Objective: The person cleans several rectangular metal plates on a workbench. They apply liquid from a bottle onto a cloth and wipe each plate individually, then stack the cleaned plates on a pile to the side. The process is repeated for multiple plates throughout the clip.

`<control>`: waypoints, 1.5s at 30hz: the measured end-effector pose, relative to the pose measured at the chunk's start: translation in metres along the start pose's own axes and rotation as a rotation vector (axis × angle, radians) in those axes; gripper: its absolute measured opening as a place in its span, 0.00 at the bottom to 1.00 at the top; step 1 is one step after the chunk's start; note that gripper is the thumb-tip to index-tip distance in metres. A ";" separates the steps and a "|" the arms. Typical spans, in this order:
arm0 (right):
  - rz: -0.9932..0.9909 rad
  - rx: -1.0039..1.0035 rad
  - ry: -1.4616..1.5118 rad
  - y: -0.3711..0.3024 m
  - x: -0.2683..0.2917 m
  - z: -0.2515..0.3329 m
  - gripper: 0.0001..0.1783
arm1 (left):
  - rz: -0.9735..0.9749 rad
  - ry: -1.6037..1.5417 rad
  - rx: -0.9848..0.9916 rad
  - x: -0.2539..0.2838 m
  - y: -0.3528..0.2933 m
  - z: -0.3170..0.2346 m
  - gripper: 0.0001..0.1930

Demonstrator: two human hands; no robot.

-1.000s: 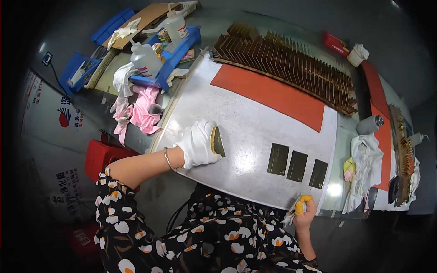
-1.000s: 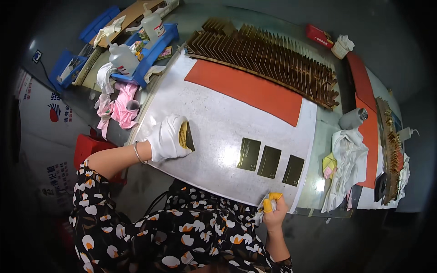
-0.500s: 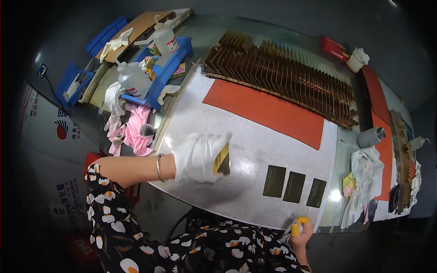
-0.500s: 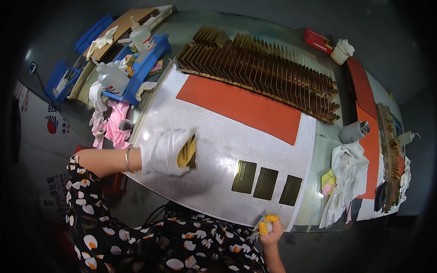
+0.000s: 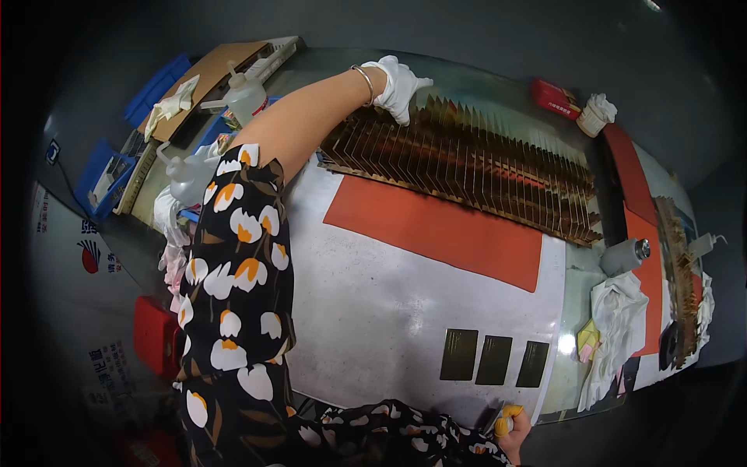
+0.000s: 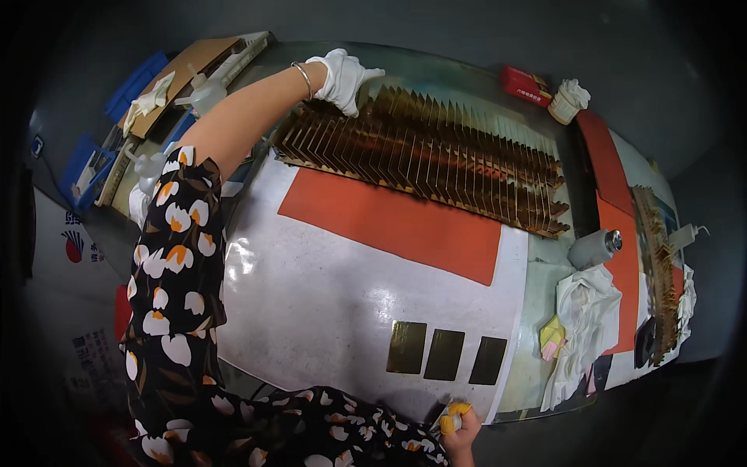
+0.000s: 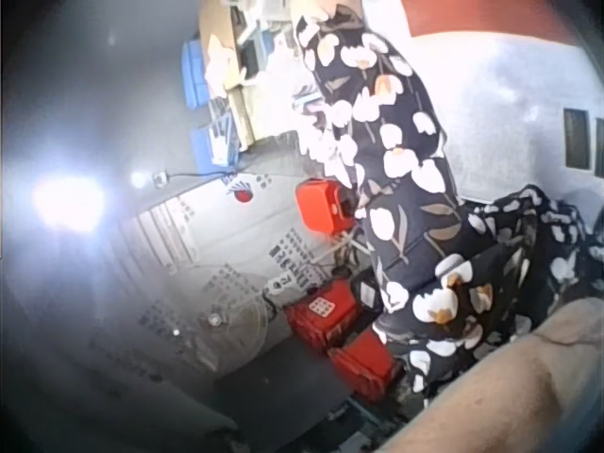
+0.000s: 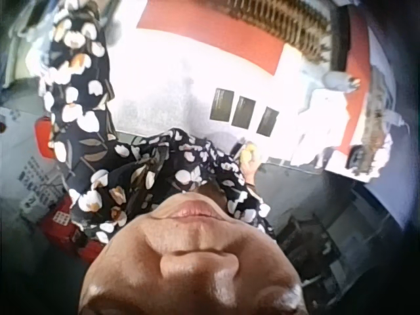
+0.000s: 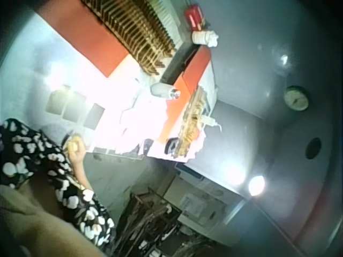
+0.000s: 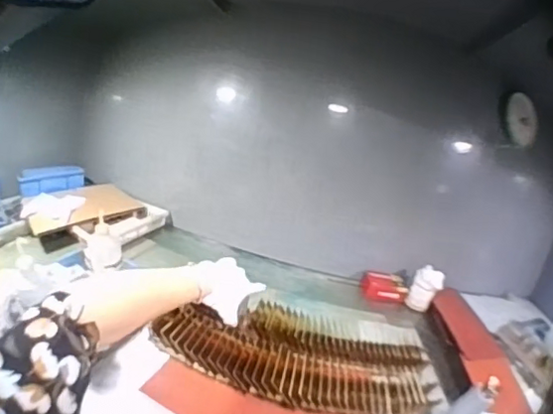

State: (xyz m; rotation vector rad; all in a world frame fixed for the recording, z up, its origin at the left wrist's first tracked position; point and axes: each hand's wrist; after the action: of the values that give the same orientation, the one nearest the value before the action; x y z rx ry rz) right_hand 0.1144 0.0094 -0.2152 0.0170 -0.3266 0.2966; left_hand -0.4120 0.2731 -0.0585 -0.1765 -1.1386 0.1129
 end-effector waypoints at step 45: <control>0.212 0.146 0.278 0.006 0.000 -0.001 0.08 | -0.156 -0.817 -0.040 -0.022 -0.213 -0.321 0.33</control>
State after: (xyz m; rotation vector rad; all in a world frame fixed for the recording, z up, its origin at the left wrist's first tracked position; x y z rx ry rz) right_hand 0.1132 0.0157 -0.2161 0.0842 -0.0290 0.5269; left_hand -0.1287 0.0340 -0.1666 -0.0725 -1.9650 0.0183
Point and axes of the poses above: each hand's wrist, its own y-axis towards the middle knuckle, its own x-axis out of the back of the hand, z = x × y
